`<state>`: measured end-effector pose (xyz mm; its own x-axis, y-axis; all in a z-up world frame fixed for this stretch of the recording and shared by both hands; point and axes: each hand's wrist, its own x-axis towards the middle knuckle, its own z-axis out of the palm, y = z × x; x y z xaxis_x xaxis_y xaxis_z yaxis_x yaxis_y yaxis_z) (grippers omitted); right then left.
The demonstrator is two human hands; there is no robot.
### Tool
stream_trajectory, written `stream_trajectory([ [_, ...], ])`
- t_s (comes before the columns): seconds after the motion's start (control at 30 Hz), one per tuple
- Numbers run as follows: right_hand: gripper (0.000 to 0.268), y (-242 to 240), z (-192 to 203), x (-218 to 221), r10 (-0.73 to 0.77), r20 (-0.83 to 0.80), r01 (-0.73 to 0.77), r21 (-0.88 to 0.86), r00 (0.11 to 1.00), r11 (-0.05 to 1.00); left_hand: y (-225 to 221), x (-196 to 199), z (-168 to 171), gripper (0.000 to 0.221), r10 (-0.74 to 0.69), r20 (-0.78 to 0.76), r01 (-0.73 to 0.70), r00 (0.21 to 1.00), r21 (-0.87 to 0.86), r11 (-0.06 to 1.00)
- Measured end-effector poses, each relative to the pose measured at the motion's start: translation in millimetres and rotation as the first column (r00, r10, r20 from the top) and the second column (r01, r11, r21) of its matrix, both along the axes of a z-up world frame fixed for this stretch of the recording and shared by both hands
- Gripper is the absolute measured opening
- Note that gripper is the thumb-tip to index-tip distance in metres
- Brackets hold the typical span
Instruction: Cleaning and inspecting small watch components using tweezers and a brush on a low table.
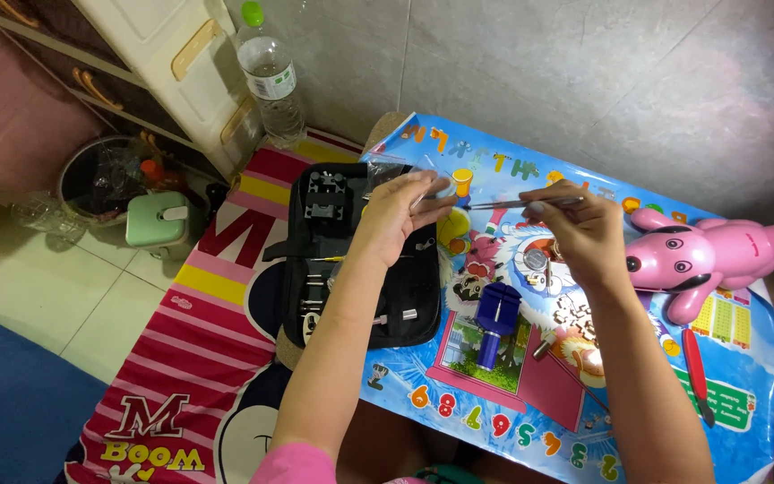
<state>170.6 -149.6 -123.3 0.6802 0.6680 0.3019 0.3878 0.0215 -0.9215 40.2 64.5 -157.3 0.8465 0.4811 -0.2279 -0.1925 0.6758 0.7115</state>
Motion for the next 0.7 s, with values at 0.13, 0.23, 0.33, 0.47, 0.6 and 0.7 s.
stream_trajectory([
  [0.13,0.011,5,11,-14,-0.022,0.004,0.022,0.047,1.0,0.999,-9,-1,14,0.025,-0.126,-0.084,0.128,0.989,0.02,0.992],
  [0.23,0.01,12,7,-21,-0.028,-0.016,0.029,0.1,0.999,0.995,-17,-3,17,0.034,-0.149,-0.08,0.151,0.986,0.023,0.988],
  [0.33,0.01,12,3,-16,-0.042,-0.046,0.047,0.115,0.998,0.992,-16,-3,18,0.03,-0.149,-0.086,0.152,0.985,0.03,0.988],
  [0.47,0.009,4,2,-8,-0.063,-0.097,0.08,0.18,0.993,0.98,-10,-6,24,0.024,-0.059,-0.121,0.064,0.991,0.042,0.997],
  [0.6,0.01,15,6,-29,0.046,0.015,-0.047,0.035,0.999,0.998,7,0,-4,0.028,0.086,-0.025,-0.085,0.996,0.004,0.996],
  [0.7,0.014,31,2,-54,0.181,0.109,-0.179,-0.032,0.977,0.983,12,-1,-12,0.032,0.117,0.032,-0.117,0.993,0.0,0.993],
])
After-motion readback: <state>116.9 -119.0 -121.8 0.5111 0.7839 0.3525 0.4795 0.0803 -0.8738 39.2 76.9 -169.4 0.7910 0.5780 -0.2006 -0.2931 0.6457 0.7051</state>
